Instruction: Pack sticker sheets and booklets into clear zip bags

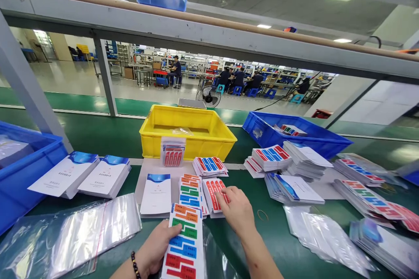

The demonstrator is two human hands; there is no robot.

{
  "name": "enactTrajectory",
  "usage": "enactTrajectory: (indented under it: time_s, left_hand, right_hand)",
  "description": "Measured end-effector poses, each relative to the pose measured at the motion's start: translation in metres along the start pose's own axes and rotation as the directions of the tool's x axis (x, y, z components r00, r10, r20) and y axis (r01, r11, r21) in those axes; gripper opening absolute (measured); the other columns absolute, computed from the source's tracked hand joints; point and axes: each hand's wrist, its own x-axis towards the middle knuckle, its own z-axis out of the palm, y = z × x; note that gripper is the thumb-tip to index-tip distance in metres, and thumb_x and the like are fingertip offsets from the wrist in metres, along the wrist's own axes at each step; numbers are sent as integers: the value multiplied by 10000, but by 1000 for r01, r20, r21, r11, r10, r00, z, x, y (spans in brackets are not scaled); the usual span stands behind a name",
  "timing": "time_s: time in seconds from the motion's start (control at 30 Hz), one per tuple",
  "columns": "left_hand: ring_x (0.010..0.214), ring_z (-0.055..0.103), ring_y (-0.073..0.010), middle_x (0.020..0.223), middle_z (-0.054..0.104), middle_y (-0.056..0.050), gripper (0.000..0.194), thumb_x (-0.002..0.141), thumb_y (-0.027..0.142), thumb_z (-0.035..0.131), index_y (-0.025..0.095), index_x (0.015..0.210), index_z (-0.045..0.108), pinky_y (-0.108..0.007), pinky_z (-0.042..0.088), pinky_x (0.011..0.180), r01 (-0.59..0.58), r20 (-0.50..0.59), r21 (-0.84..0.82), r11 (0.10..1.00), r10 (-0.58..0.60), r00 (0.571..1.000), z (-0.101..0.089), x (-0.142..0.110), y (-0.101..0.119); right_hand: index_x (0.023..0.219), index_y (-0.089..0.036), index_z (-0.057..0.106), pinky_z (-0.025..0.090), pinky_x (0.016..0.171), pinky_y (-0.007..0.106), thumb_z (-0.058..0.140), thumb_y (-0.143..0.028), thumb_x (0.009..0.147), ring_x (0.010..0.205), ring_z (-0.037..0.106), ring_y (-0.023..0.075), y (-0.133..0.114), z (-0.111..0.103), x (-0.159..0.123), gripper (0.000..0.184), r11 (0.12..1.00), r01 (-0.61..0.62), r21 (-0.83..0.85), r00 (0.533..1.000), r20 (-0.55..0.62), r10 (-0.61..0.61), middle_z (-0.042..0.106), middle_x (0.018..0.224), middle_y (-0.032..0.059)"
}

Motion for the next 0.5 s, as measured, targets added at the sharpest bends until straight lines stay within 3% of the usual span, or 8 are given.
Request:
enactTrajectory:
  time_s: [0.1,0.2,0.33,0.5]
  left_hand:
    - [712,658,-265,808,679,-160,473,596,320,749,58,935,547,-344,502,683,-10,-15,6,1000,10,1000,-3,4,-4]
    - [711,659,-267,804,681,-159,482,601,322,745,53,952,555,-351,505,684,-11,-13,14,1000,11,1000,-4,5,-7]
    - [745,657,-272,823,682,-154,495,609,313,743,54,985,552,-360,503,712,-20,0,26,999,20,1000,-2,3,-5]
    - [806,649,-278,908,668,-174,506,631,321,732,58,1007,520,-368,497,758,11,15,36,999,-11,1000,-3,1,-2]
  right_hand:
    - [707,-141,579,334,625,302,498,-503,783,709,493,209,-11,3,-2,379,978,-30,-207,997,70,46,568,759,97]
    - [731,-136,571,325,606,298,563,-478,738,730,489,224,-23,5,-3,342,950,-43,-309,989,125,85,563,774,101]
    - [763,-126,576,341,621,300,561,-361,757,758,488,229,-27,5,-2,235,946,-56,-318,981,161,112,564,810,109]
    - [752,-121,586,367,669,301,532,-359,790,781,504,224,-25,2,-2,248,963,-61,-263,971,207,118,569,817,106]
